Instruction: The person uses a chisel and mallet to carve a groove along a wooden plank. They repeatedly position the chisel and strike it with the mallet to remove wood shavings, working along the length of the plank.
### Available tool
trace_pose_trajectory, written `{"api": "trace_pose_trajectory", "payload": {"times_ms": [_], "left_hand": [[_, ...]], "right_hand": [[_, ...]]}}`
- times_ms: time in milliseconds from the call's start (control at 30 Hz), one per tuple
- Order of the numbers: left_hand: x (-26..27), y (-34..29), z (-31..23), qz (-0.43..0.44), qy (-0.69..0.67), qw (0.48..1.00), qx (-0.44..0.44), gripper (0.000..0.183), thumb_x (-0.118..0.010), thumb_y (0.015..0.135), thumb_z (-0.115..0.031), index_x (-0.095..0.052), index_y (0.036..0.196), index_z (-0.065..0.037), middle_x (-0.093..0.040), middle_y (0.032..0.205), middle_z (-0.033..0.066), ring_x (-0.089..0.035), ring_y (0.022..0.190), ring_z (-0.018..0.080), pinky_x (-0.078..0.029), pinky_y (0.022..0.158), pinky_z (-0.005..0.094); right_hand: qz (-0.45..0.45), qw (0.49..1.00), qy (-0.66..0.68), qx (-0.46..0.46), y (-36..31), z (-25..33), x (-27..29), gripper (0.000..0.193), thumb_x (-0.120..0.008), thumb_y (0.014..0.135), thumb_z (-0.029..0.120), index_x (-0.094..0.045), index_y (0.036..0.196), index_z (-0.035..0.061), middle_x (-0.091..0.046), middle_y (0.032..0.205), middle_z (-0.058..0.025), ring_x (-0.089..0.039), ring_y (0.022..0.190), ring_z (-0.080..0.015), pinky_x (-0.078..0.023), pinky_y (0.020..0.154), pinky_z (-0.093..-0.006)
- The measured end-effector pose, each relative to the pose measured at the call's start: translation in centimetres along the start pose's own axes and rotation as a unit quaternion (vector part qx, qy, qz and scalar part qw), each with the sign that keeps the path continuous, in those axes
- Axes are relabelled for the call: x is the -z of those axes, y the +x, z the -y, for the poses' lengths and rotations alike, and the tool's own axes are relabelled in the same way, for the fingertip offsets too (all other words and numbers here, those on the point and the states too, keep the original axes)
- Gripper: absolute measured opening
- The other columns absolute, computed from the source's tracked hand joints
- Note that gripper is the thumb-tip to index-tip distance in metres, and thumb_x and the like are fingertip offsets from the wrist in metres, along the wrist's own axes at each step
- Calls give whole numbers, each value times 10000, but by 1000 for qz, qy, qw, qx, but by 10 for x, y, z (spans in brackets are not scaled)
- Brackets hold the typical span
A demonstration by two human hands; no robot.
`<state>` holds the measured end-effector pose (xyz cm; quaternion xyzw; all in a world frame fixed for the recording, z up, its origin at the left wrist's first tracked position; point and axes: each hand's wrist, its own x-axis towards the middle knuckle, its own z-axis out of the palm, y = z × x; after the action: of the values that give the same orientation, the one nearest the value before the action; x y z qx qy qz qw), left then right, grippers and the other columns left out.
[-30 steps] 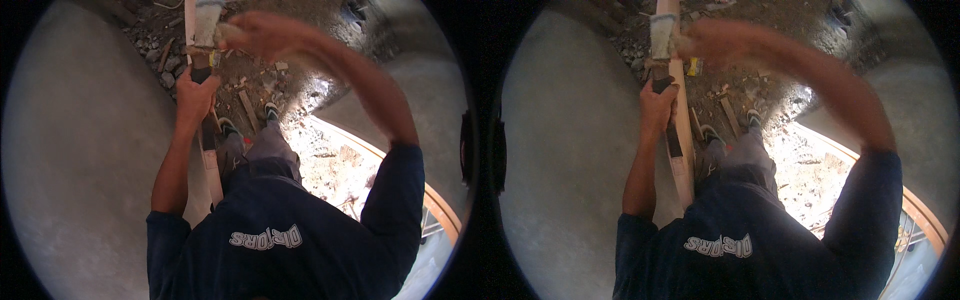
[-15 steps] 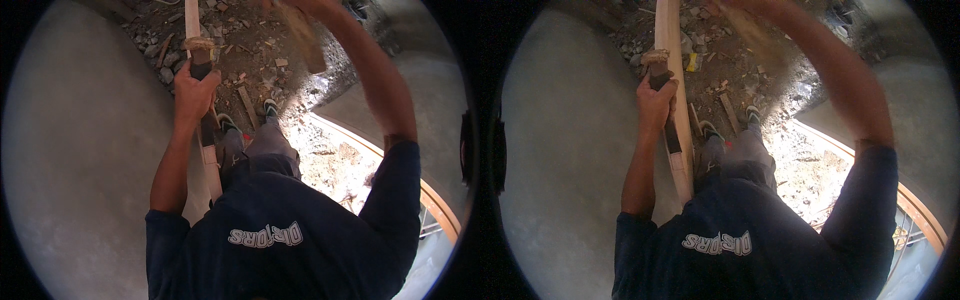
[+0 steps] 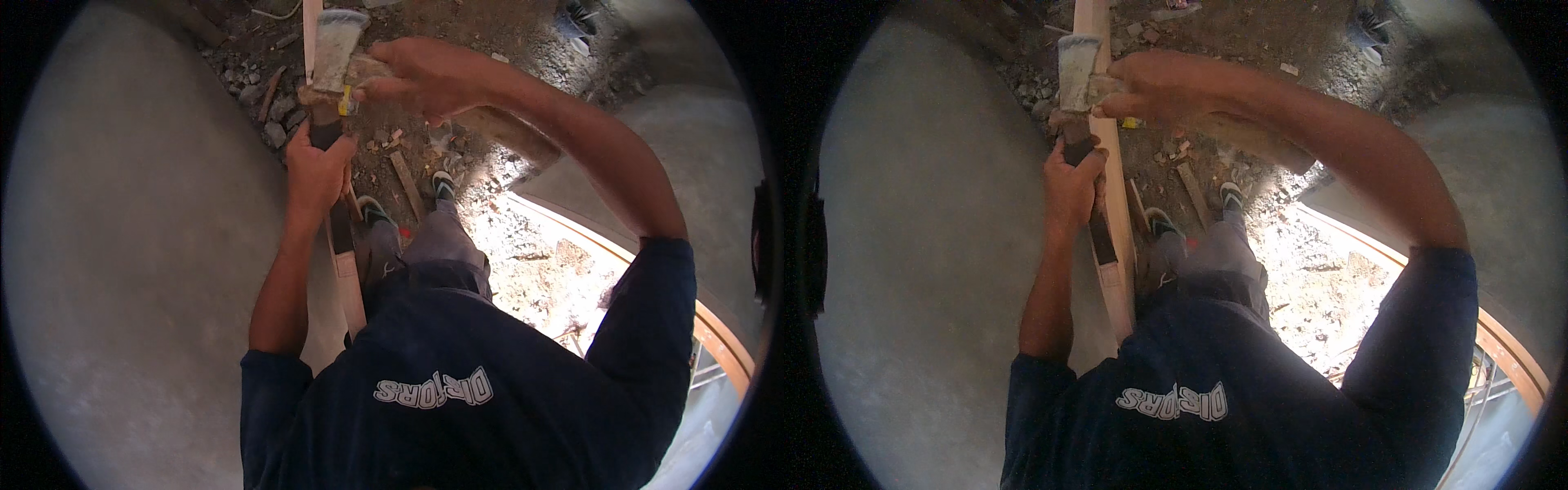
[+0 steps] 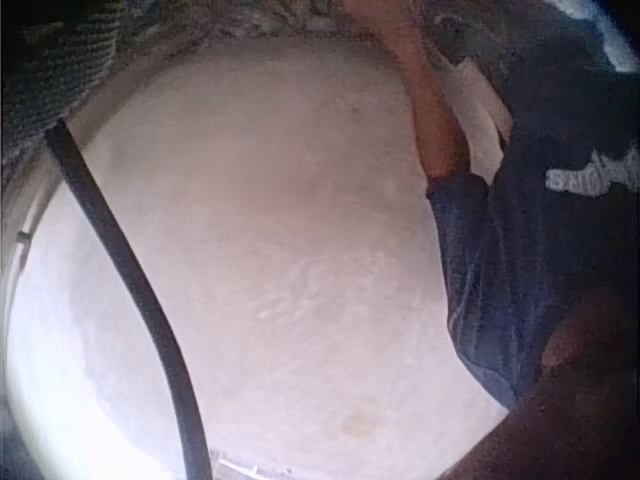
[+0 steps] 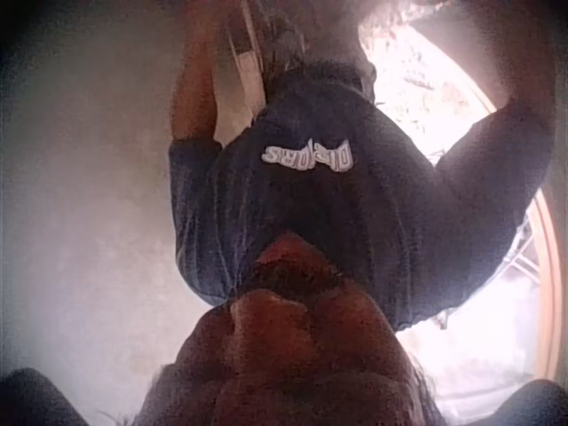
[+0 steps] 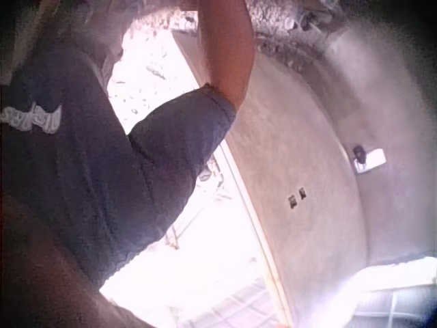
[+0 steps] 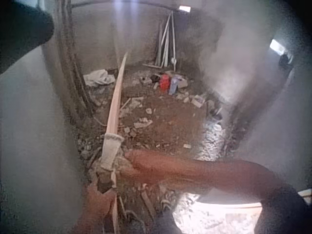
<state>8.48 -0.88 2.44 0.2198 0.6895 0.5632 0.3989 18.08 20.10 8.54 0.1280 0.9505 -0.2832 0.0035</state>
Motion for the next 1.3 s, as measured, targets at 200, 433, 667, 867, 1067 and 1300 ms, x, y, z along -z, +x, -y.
{"api": "trace_pose_trajectory", "payload": {"times_ms": [200,433,667,867,1067,1300], "left_hand": [[-5,-7,-3,7,-17,1000,2,215,-674,849,-78,-580,1033,-19,-557,655,-1,-456,452,62,-362,395,263],[2,-2,8,51,-99,994,5,196,-675,841,-75,-560,988,-13,-526,576,0,-451,394,76,-357,348,272],[-9,-10,-7,18,-2,1000,10,208,-684,851,-86,-576,1008,-4,-559,624,-4,-485,453,54,-377,404,250],[-7,-13,-7,59,-22,998,-18,225,-688,852,-87,-593,1036,1,-582,671,-11,-502,493,47,-385,429,250],[-11,-12,-7,34,1,999,-19,216,-675,856,-70,-592,1043,1,-594,703,-13,-512,533,36,-374,444,231],[-8,-16,-13,40,-40,998,3,202,-668,846,-59,-584,1020,0,-578,677,-12,-482,476,42,-362,411,243]], "right_hand": [[-69,974,195,-89,-4,1,45,473,-525,1000,483,-606,968,18,-600,707,-71,-618,614,-157,-505,546,-341],[-19,970,202,-131,-14,10,54,505,-538,996,503,-603,890,14,-578,678,-50,-593,607,-127,-484,524,-332],[-52,977,201,-51,-15,3,47,464,-527,1009,468,-612,963,15,-584,713,-41,-579,599,-132,-495,541,-329],[-129,961,243,-4,-24,25,77,420,-500,1021,422,-603,1082,20,-584,734,-49,-597,613,-144,-514,551,-309],[64,980,176,-59,-35,8,16,339,-599,965,276,-648,1209,47,-642,803,-121,-653,703,-242,-553,628,-365],[-187,943,250,-120,-23,40,82,447,-473,1032,454,-586,1052,22,-596,736,-41,-601,583,-131,-508,525,-303]]}}
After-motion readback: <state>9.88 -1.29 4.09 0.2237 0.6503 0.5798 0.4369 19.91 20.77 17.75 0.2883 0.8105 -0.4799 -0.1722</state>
